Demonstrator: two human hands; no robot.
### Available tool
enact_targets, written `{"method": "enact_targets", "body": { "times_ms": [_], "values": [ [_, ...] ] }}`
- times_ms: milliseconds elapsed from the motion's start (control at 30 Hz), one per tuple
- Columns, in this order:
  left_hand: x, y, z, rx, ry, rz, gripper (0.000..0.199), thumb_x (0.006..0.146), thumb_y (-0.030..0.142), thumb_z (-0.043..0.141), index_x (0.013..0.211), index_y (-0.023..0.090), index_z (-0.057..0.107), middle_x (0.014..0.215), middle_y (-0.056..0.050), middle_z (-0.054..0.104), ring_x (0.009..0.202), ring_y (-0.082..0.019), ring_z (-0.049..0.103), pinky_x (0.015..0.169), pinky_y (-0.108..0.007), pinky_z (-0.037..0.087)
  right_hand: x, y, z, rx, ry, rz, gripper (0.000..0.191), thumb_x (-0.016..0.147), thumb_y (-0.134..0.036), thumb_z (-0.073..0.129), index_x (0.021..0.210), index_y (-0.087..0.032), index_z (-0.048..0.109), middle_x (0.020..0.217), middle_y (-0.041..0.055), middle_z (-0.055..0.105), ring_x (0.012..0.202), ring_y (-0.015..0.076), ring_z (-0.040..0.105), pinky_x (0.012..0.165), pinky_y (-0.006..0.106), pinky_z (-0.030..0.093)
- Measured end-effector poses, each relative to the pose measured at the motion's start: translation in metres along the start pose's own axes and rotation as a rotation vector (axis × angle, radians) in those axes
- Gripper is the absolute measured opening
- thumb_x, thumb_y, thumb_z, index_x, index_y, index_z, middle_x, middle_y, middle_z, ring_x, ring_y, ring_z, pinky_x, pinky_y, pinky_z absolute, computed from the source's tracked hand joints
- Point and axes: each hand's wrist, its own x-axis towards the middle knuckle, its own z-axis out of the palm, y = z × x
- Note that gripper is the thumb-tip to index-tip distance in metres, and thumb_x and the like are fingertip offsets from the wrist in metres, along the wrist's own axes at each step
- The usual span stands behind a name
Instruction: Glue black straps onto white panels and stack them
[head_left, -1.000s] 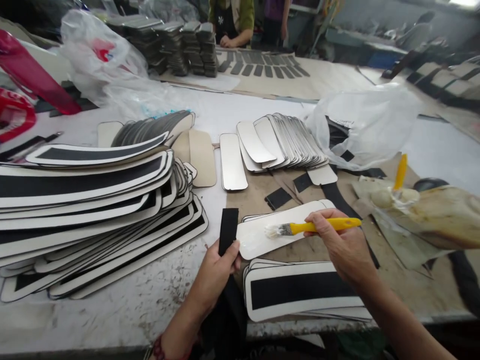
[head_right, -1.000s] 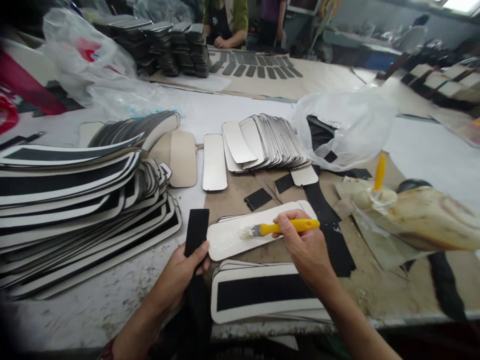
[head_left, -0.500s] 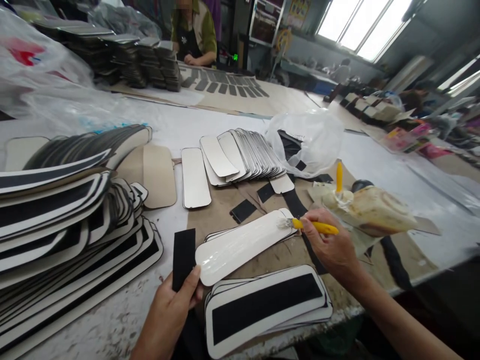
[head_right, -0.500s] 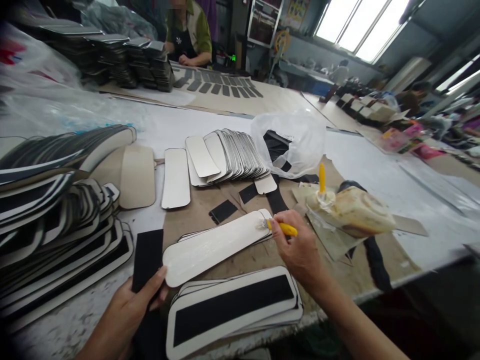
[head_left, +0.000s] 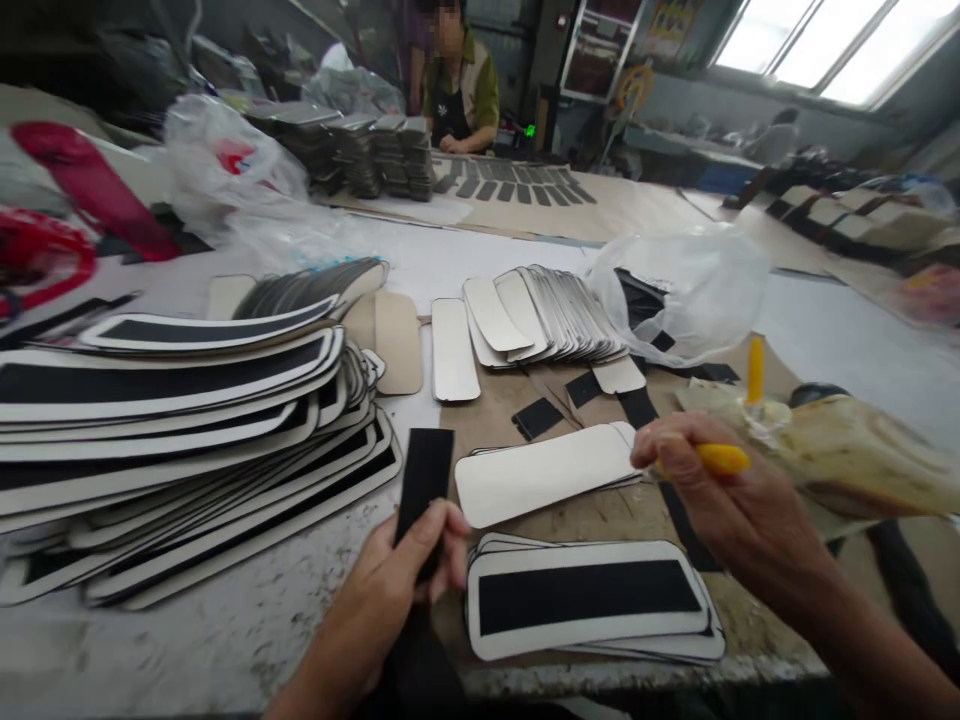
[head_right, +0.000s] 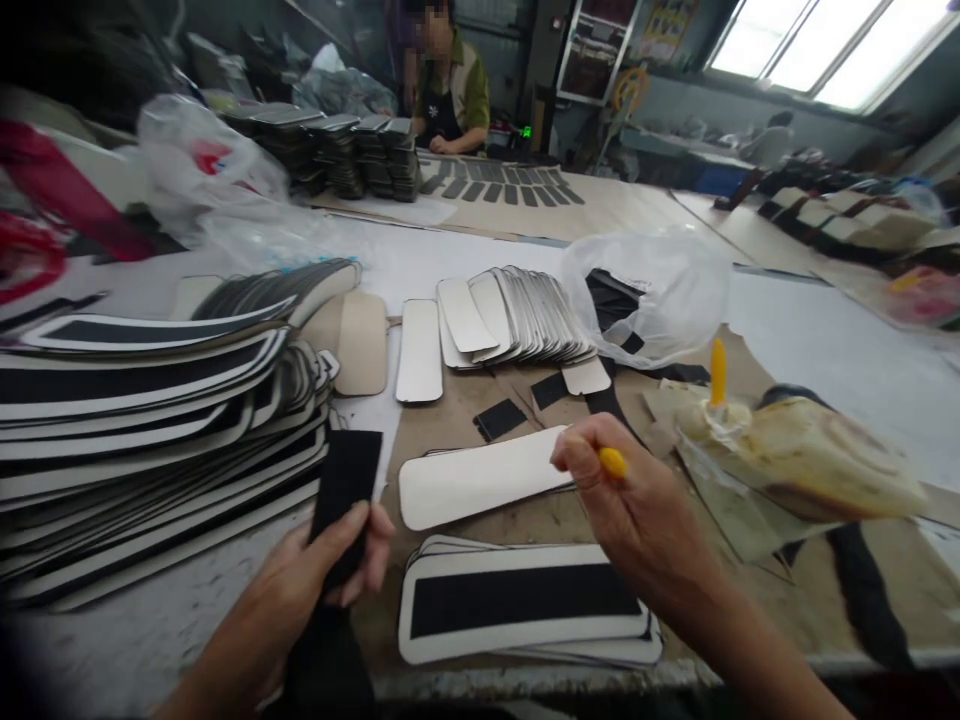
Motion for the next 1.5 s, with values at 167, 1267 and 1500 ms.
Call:
{"method": "enact_targets", "body": {
  "times_ms": [167,1267,1500],
  "values": [
    [-0.016,0.017,0.021,-0.115,-0.314,-0.092,0.034,0.088,0.046,0.044,0.082,0.013,0.055,0.057,-0.004,0.057,0.045,-0.008,0.038,0.044,-0.019,0.024,0.004,-0.030,0.053,0.438,-0.412,0.164,0.022,0.078,-0.042,0.061,0.075,-0.020,0.054,0.060,-0.0034,0.050,0.055,0.0114,0.047,0.051,0.022,0.038],
    [-0.021,0.001,0.068,-0.217,-0.121,0.158,0.049,0.075,0.059,0.058,0.084,0.012,0.053,0.060,-0.006,0.060,0.042,-0.012,0.052,0.039,-0.021,0.040,-0.011,-0.038,0.048,0.546,-0.212,0.230,0.031,0.069,-0.047,0.065,0.059,-0.021,0.052,0.050,-0.0040,0.046,0.045,0.0111,0.044,0.043,0.021,0.039],
    [-0.017,0.000,0.069,-0.249,-0.068,0.124,0.061,0.067,0.069,0.059,0.088,0.012,0.056,0.058,-0.007,0.061,0.046,-0.013,0.053,0.042,-0.021,0.037,-0.011,-0.038,0.056,0.487,-0.171,0.218,0.035,0.068,-0.052,0.064,0.057,-0.021,0.051,0.049,-0.0037,0.044,0.045,0.0116,0.043,0.044,0.022,0.040]
  ]
}}
